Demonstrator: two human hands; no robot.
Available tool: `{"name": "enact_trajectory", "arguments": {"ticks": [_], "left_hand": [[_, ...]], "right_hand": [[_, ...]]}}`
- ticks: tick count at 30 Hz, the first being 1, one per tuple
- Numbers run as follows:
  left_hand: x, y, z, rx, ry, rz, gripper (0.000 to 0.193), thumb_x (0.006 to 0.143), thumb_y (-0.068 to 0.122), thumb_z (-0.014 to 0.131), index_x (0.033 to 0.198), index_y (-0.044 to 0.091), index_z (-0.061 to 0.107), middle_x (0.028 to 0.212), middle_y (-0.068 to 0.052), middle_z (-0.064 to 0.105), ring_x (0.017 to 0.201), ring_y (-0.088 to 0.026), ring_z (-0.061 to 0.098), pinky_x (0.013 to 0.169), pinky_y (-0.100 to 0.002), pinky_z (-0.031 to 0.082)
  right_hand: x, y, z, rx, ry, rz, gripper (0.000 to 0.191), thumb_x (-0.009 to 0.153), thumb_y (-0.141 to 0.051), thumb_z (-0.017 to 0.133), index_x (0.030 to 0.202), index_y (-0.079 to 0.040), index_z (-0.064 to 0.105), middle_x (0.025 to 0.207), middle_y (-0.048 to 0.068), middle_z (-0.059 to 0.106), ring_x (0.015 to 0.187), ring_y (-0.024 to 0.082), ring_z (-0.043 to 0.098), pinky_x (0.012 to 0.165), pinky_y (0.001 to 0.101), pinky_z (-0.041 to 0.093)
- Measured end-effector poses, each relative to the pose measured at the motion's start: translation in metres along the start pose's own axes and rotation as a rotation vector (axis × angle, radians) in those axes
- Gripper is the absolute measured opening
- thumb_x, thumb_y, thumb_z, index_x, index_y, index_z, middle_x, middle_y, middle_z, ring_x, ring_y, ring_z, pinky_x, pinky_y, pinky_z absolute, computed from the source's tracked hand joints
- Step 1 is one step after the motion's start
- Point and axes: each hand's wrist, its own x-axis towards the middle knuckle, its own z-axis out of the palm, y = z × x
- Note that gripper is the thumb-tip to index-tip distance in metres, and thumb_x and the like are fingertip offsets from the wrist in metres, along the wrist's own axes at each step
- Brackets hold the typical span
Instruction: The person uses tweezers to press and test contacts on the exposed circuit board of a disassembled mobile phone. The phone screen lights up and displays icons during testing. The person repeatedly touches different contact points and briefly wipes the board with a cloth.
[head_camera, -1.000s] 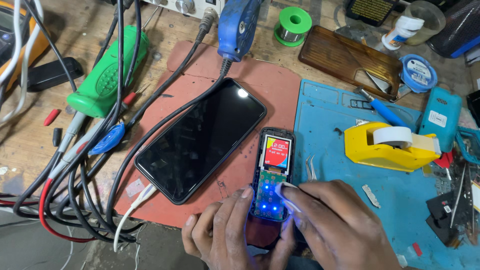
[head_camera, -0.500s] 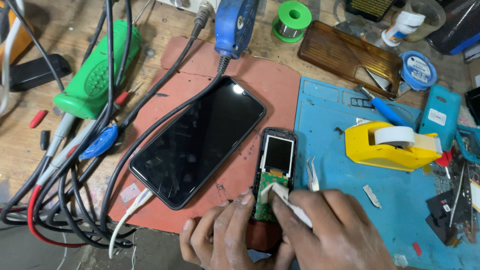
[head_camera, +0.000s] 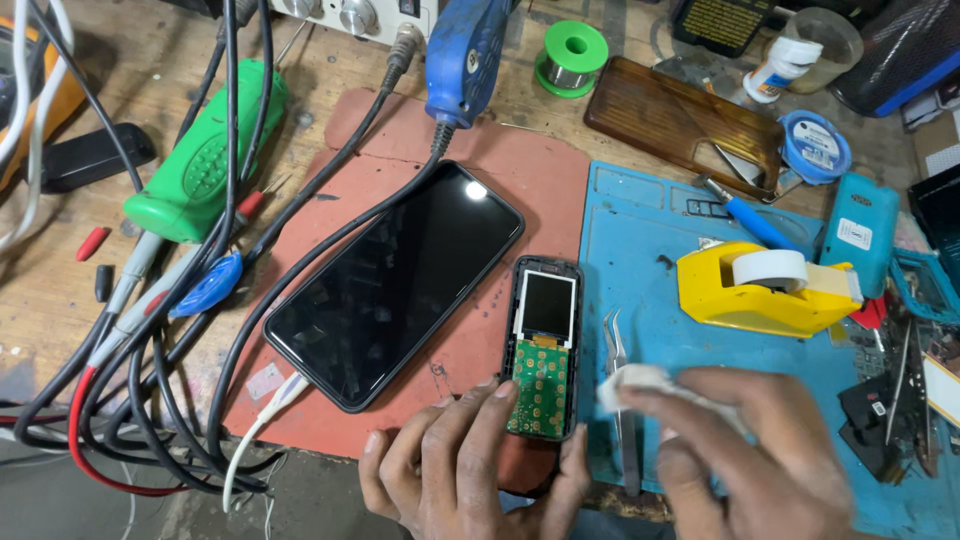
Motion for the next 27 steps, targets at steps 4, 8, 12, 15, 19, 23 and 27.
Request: {"name": "enact_trajectory", "arguments": {"ticks": [4, 8, 12, 15, 19, 23, 27], "left_hand": [[0.008, 0.006, -0.006, 0.022, -0.027, 0.021, 0.065, 0.078, 0.063, 0.081, 0.122, 0.017, 0.066, 0.111, -0.001, 0.067, 0.118, -0.025, 0.053, 0.114, -0.054, 0.021], [0.026, 0.020, -0.014, 0.151, -0.103, 0.036, 0.086, 0.078, 0.072, 0.077, 0.134, 0.008, 0.063, 0.115, -0.007, 0.064, 0.109, -0.030, 0.052, 0.102, -0.054, 0.028], [0.055, 0.036, -0.008, 0.202, -0.236, -0.043, 0.085, 0.067, 0.055, 0.081, 0.132, 0.004, 0.062, 0.110, -0.013, 0.063, 0.102, -0.035, 0.055, 0.082, -0.052, 0.036], [0.074, 0.035, -0.008, 0.145, -0.415, -0.070, 0.096, 0.061, 0.050, 0.082, 0.139, 0.000, 0.055, 0.106, -0.017, 0.059, 0.099, -0.037, 0.055, 0.079, -0.049, 0.041], [0.089, 0.027, -0.015, -0.030, -0.612, -0.106, 0.102, 0.062, 0.046, 0.085, 0.144, -0.002, 0.048, 0.103, -0.017, 0.059, 0.097, -0.036, 0.059, 0.082, -0.048, 0.046], [0.089, 0.021, -0.026, -0.451, -0.523, -0.180, 0.075, 0.067, 0.021, 0.083, 0.133, -0.002, 0.054, 0.111, -0.019, 0.068, 0.102, -0.036, 0.069, 0.080, -0.041, 0.054], [0.086, 0.022, -0.028, -0.818, -0.663, -0.562, 0.058, 0.079, 0.019, 0.084, 0.129, 0.003, 0.059, 0.102, -0.012, 0.078, 0.093, -0.016, 0.076, 0.080, -0.029, 0.062]], "right_hand": [[-0.005, 0.008, -0.010, -0.273, 0.138, 0.046, 0.036, 0.070, -0.010, 0.076, 0.106, -0.013, 0.078, 0.111, 0.016, 0.067, 0.097, 0.034, 0.061, 0.088, 0.0446, 0.052], [-0.002, -0.001, -0.001, -0.169, 0.152, 0.162, 0.033, 0.076, -0.017, 0.083, 0.109, -0.012, 0.079, 0.100, 0.007, 0.071, 0.087, 0.024, 0.066, 0.083, 0.0387, 0.055], [0.007, -0.011, 0.019, -0.021, 0.095, 0.293, 0.031, 0.075, -0.019, 0.086, 0.103, -0.008, 0.079, 0.091, 0.007, 0.073, 0.082, 0.020, 0.071, 0.074, 0.0357, 0.056], [0.009, -0.008, 0.027, 0.043, 0.123, 0.355, 0.024, 0.076, -0.013, 0.085, 0.099, -0.006, 0.080, 0.088, 0.008, 0.074, 0.079, 0.018, 0.071, 0.068, 0.0321, 0.056], [-0.003, -0.003, 0.030, 0.207, 0.274, 0.479, 0.023, 0.080, -0.005, 0.083, 0.101, 0.001, 0.075, 0.090, 0.011, 0.074, 0.069, 0.014, 0.068, 0.064, 0.0287, 0.054], [-0.013, -0.006, 0.029, 0.411, 0.384, 0.430, 0.021, 0.092, -0.004, 0.076, 0.110, 0.004, 0.069, 0.102, 0.015, 0.075, 0.086, 0.014, 0.069, 0.083, 0.0273, 0.056], [-0.010, -0.010, 0.025, 0.587, 0.466, 0.543, 0.035, 0.095, -0.008, 0.069, 0.125, 0.002, 0.053, 0.100, 0.018, 0.075, 0.092, 0.015, 0.074, 0.084, 0.0262, 0.060]]}}
